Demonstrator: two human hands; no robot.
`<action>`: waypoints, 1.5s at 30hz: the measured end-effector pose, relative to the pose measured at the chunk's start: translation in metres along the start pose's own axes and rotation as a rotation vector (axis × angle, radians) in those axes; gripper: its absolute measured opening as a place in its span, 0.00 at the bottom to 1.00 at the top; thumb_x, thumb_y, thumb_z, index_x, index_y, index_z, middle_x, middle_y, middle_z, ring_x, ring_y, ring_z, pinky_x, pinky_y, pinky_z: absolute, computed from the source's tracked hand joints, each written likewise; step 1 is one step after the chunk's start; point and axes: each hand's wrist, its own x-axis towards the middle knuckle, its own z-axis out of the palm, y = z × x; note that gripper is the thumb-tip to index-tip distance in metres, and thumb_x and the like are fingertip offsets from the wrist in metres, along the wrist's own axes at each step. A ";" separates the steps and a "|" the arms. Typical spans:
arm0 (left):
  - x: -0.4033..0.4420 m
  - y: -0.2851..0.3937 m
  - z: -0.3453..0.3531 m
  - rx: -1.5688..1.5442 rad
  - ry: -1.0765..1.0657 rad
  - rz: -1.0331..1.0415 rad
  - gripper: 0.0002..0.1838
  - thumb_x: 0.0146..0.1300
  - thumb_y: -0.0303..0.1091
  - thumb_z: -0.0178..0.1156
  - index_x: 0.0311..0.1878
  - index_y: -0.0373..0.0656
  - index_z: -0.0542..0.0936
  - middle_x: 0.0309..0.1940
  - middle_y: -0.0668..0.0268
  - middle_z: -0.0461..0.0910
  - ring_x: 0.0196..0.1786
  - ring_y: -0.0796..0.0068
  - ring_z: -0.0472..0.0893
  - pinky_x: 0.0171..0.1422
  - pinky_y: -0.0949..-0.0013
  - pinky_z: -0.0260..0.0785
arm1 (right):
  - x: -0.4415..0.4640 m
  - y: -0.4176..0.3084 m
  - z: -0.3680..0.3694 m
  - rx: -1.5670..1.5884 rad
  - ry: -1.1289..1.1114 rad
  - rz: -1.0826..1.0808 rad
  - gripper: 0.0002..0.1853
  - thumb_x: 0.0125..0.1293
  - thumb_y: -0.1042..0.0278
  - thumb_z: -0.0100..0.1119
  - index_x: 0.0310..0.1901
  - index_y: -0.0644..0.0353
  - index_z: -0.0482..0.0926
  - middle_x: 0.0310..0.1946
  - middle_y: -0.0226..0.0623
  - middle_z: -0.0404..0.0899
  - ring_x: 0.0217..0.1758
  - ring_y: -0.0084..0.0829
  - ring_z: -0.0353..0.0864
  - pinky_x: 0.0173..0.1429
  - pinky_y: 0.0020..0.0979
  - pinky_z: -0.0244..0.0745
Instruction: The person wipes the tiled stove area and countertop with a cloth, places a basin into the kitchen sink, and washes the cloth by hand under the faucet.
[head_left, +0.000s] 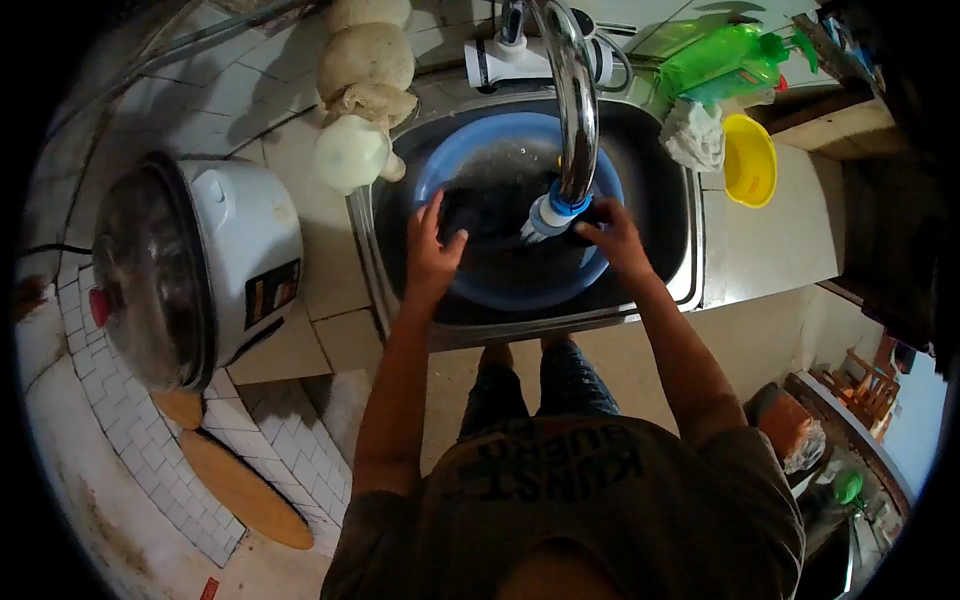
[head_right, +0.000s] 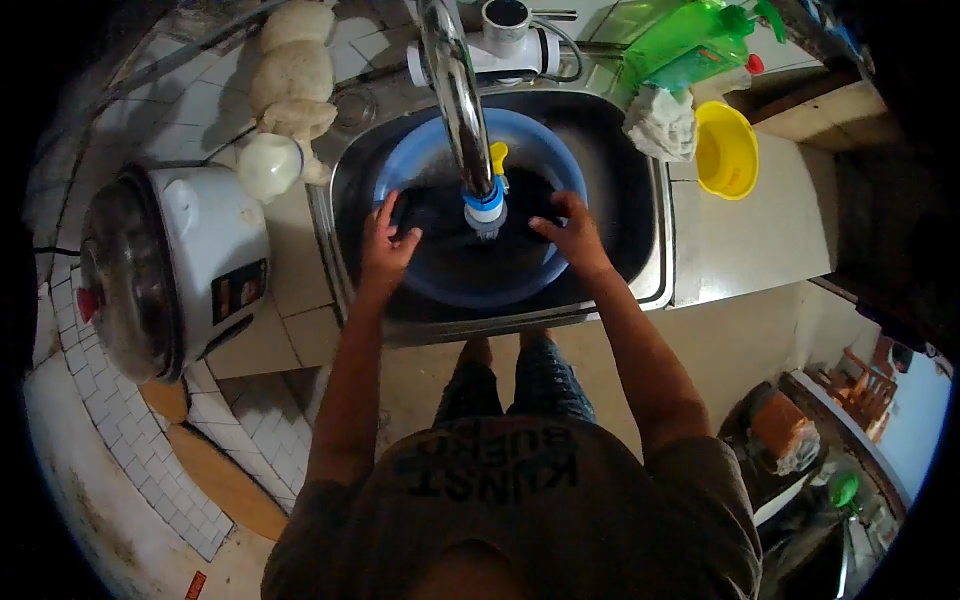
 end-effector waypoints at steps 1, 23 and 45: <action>-0.004 0.002 0.008 0.109 0.052 0.042 0.31 0.53 0.31 0.62 0.62 0.48 0.65 0.53 0.54 0.70 0.57 0.55 0.69 0.60 0.64 0.61 | 0.002 -0.003 0.005 -0.214 -0.017 -0.136 0.21 0.50 0.69 0.66 0.46 0.60 0.71 0.43 0.40 0.71 0.46 0.36 0.74 0.52 0.32 0.67; -0.020 -0.049 0.093 -1.431 0.009 -0.744 0.27 0.61 0.46 0.50 0.60 0.42 0.63 0.57 0.59 0.66 0.57 0.64 0.69 0.62 0.60 0.62 | 0.000 -0.015 0.139 -0.362 -0.019 -0.364 0.11 0.54 0.62 0.58 0.36 0.58 0.76 0.39 0.43 0.72 0.46 0.44 0.70 0.49 0.39 0.67; -0.020 -0.012 0.076 -0.966 0.152 -0.931 0.37 0.54 0.41 0.61 0.65 0.48 0.56 0.55 0.59 0.65 0.58 0.53 0.67 0.59 0.49 0.64 | 0.033 0.000 0.041 -0.702 0.118 -0.194 0.14 0.61 0.63 0.50 0.47 0.58 0.75 0.46 0.46 0.74 0.50 0.47 0.72 0.51 0.41 0.70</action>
